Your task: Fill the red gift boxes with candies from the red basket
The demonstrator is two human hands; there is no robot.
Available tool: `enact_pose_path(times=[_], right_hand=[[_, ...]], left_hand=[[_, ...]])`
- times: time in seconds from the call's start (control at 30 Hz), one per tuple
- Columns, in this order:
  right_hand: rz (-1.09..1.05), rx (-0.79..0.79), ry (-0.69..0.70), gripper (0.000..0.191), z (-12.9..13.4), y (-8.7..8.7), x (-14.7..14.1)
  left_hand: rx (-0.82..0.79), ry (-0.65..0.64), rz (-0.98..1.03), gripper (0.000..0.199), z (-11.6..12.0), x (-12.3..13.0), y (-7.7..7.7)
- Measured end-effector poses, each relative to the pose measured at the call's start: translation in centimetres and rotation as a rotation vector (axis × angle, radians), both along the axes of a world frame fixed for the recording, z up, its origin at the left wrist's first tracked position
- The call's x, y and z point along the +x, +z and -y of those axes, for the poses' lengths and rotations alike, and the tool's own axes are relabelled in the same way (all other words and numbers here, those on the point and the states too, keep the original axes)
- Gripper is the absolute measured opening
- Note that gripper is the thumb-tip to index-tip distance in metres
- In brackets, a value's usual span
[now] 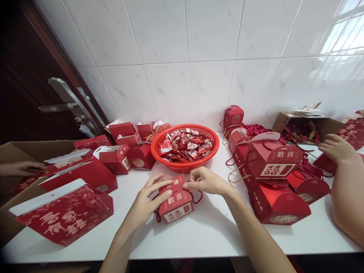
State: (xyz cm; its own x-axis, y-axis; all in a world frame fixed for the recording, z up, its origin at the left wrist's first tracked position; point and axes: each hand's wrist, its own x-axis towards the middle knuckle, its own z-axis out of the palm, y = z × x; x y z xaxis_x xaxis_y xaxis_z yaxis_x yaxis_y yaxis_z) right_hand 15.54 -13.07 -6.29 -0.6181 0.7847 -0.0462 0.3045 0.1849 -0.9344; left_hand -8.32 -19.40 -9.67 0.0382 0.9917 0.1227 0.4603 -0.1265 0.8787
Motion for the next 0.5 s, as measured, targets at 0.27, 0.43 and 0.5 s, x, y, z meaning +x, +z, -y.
enact_pose_path(times=[0.27,0.43,0.5], right_hand=[[-0.513,-0.134,0.004,0.033,1.3,1.8,-0.9],[-0.321,-0.02,0.045,0.03,1.4,0.8,-1.8],[-0.213,0.053,0.031,0.029,1.5,0.7,-2.0]], left_hand=[[0.047,0.046,-0.029,0.04,-0.6,1.5,-0.2],[0.085,0.079,0.01,0.05,-0.2,0.6,0.1],[0.077,0.092,0.073,0.054,0.0,-0.4,0.0]])
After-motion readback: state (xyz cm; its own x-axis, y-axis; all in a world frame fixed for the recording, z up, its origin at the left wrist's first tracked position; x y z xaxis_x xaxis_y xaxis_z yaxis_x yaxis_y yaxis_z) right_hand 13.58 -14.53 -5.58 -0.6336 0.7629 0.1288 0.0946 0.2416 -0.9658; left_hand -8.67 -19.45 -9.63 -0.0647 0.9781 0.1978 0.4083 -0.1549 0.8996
